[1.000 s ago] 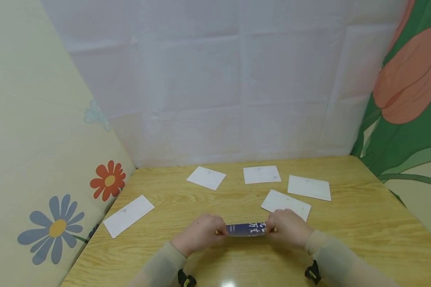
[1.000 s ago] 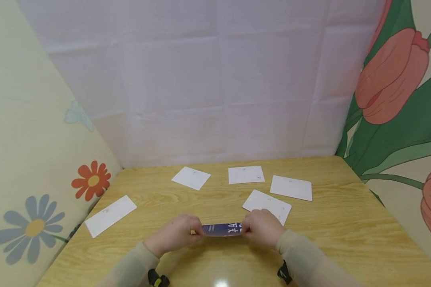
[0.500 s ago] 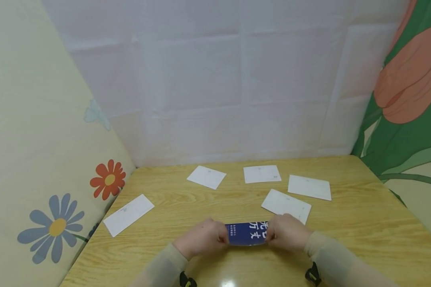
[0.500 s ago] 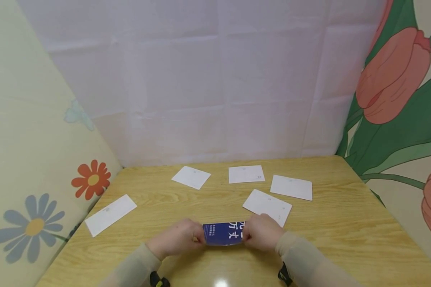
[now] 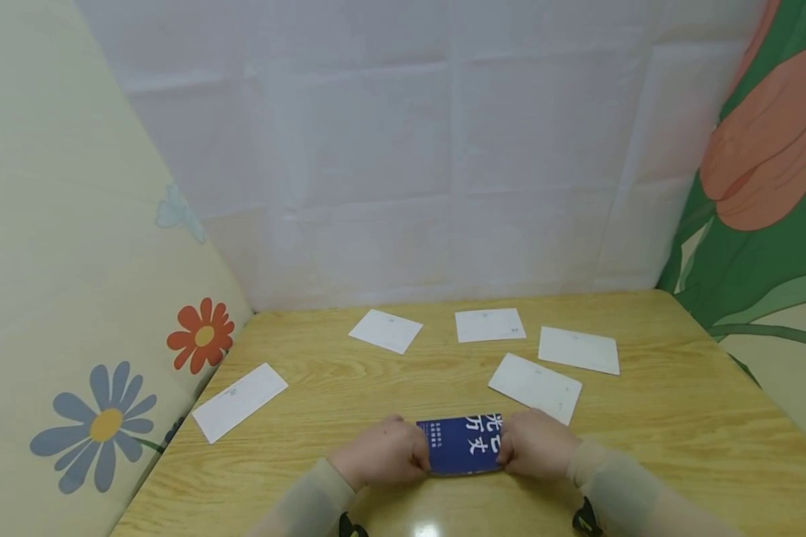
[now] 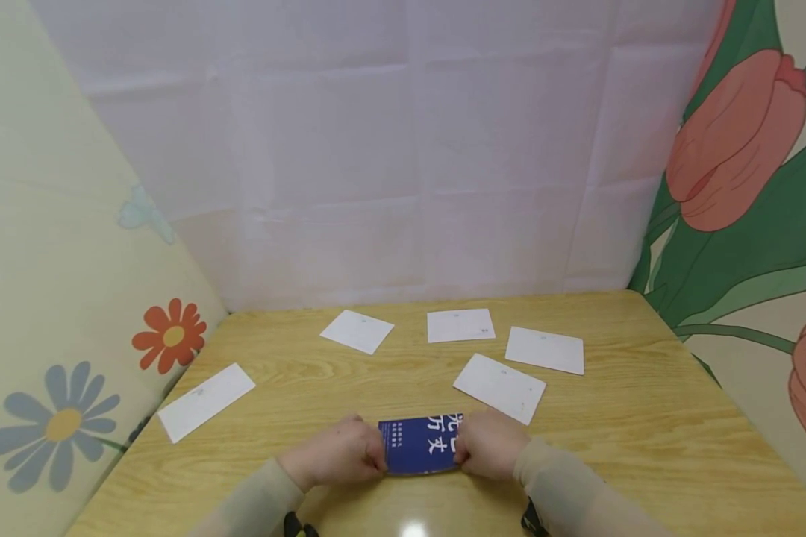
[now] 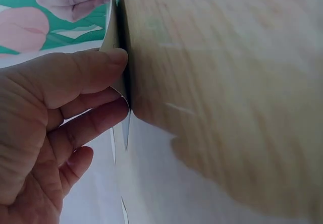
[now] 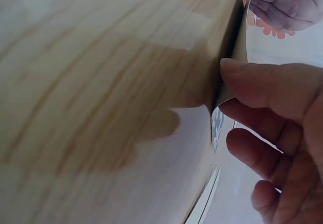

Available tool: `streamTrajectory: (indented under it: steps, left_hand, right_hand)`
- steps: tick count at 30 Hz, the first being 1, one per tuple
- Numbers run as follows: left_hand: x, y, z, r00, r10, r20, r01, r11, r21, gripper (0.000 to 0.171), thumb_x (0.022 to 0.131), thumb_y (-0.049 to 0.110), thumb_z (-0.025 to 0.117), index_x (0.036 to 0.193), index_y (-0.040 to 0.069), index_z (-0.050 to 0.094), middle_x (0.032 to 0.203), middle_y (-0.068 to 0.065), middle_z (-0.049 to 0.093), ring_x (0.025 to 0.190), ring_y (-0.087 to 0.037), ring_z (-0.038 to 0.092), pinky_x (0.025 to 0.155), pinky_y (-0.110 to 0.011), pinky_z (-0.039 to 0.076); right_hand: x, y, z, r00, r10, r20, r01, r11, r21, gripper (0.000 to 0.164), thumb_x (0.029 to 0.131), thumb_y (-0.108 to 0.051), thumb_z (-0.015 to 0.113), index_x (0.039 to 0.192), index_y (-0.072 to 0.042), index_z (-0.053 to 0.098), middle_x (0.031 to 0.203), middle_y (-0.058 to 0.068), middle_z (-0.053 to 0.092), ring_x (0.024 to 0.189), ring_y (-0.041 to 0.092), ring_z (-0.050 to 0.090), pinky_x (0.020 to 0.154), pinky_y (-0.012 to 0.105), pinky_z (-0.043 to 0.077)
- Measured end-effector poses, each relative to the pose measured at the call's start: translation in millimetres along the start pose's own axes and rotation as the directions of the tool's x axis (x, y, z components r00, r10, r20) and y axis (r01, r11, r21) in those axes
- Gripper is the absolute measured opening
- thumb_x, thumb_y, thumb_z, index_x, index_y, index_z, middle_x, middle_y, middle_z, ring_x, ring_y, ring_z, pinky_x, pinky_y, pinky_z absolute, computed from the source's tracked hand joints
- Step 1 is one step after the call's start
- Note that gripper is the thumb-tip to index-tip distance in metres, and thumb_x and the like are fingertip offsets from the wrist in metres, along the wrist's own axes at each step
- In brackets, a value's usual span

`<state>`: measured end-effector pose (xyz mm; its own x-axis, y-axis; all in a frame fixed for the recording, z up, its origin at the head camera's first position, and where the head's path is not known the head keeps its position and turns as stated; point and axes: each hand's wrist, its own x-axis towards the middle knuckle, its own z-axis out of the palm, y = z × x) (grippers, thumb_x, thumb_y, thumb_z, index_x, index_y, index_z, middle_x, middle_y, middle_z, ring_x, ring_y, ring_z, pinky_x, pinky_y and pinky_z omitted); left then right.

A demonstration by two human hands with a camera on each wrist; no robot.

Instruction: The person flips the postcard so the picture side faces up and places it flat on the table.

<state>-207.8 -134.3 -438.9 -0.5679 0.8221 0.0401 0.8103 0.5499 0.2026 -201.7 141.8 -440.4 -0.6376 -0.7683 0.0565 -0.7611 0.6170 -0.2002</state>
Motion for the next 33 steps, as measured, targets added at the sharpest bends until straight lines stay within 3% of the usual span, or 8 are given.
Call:
streamTrajectory:
  steps: [6,14,26,33]
  left_hand:
    - [0.1,-1.0,4.4,1.000,0.013,-0.001,-0.013,0.999,0.037,0.013,0.072,0.017,0.078,0.068,0.028,0.072,0.070,0.026,0.058,0.067,0.013,0.047,0.076,-0.024,0.038]
    - [0.0,-1.6,5.3,0.999,0.031,0.023,-0.033,0.997,0.070,0.007,0.073,0.023,0.080,0.074,0.029,0.077,0.074,0.026,0.060,0.071,0.013,0.049,0.078,-0.025,0.038]
    - [-1.9,0.7,1.6,0.996,0.032,0.077,-0.040,0.995,0.095,0.006,0.076,0.027,0.079,0.082,0.027,0.079,0.079,0.024,0.061,0.075,0.010,0.050,0.075,-0.022,0.035]
    - [-1.6,0.2,0.1,0.995,0.005,0.102,-0.003,1.000,-0.019,0.006,0.078,0.018,0.078,0.083,0.020,0.079,0.080,0.019,0.058,0.074,0.006,0.050,0.075,-0.015,0.041]
  right_hand:
    - [-1,-1,1,1.000,-0.022,0.013,0.022,0.999,-0.041,0.005,0.074,-0.020,0.079,0.077,-0.024,0.078,0.070,-0.016,0.054,0.063,0.000,0.043,0.058,0.020,0.037]
    - [-3,-3,2,0.998,-0.066,0.021,0.069,0.981,-0.182,0.003,0.076,-0.027,0.079,0.079,-0.029,0.078,0.069,-0.016,0.050,0.060,0.003,0.040,0.056,0.023,0.033]
    - [-10,-11,0,1.000,-0.011,0.017,0.014,0.984,-0.177,0.011,0.075,-0.030,0.079,0.086,-0.028,0.079,0.073,-0.016,0.048,0.061,0.000,0.040,0.058,0.024,0.027]
    - [-12,-12,0,1.000,-0.008,0.018,0.011,0.981,-0.196,0.013,0.076,-0.033,0.077,0.088,-0.028,0.078,0.074,-0.015,0.046,0.063,0.002,0.039,0.059,0.023,0.029]
